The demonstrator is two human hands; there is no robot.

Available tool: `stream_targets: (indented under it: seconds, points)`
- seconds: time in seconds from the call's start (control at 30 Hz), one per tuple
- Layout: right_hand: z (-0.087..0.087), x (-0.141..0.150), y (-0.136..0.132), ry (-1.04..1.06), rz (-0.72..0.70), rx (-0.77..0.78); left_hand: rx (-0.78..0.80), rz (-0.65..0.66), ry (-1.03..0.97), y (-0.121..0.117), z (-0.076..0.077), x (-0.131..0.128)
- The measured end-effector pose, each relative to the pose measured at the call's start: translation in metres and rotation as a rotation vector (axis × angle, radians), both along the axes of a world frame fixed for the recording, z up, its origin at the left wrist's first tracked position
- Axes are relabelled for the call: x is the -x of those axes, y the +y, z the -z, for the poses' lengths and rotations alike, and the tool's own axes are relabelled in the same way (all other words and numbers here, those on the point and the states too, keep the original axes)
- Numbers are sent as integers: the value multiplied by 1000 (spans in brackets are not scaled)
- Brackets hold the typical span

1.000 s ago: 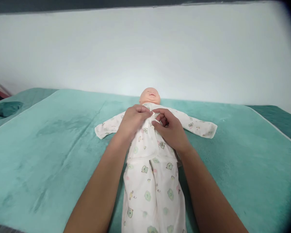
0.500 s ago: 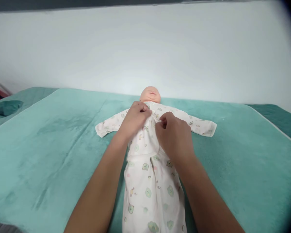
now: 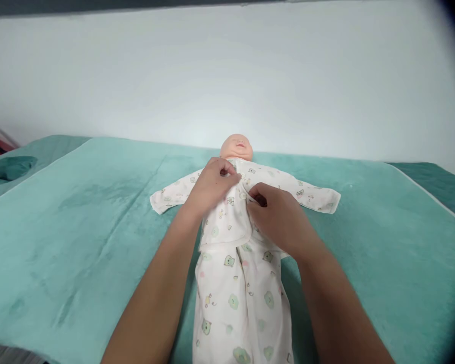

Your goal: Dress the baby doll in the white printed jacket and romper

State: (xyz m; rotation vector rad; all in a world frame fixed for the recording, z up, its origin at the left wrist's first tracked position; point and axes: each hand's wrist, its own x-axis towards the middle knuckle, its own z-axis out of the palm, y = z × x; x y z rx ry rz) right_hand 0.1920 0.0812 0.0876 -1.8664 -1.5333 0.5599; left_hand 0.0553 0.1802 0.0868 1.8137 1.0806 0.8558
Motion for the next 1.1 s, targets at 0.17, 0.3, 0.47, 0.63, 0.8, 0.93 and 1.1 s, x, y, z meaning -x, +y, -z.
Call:
stream_targets:
  seconds: [0.17, 0.3, 0.47, 0.63, 0.8, 0.93, 1.1]
  points:
    - [9, -16, 4, 437, -84, 37, -42, 15, 12, 0, -4, 4]
    - [15, -25, 6, 629, -154, 6, -1, 157, 92, -5, -15, 13]
    - [17, -28, 8, 784, -201, 26, 29, 299, 179, -10, -28, 23]
    - [15, -27, 7, 797, -226, 64, 45, 399, 221, -9, -30, 27]
    - [16, -27, 7, 838, -215, 46, 4, 377, 266, -10, -29, 24]
    - [16, -30, 8, 834, -255, 57, -30, 370, 276, -12, -26, 20]
    - [17, -34, 7, 789, -322, 77, -1, 384, 250, -12, -26, 22]
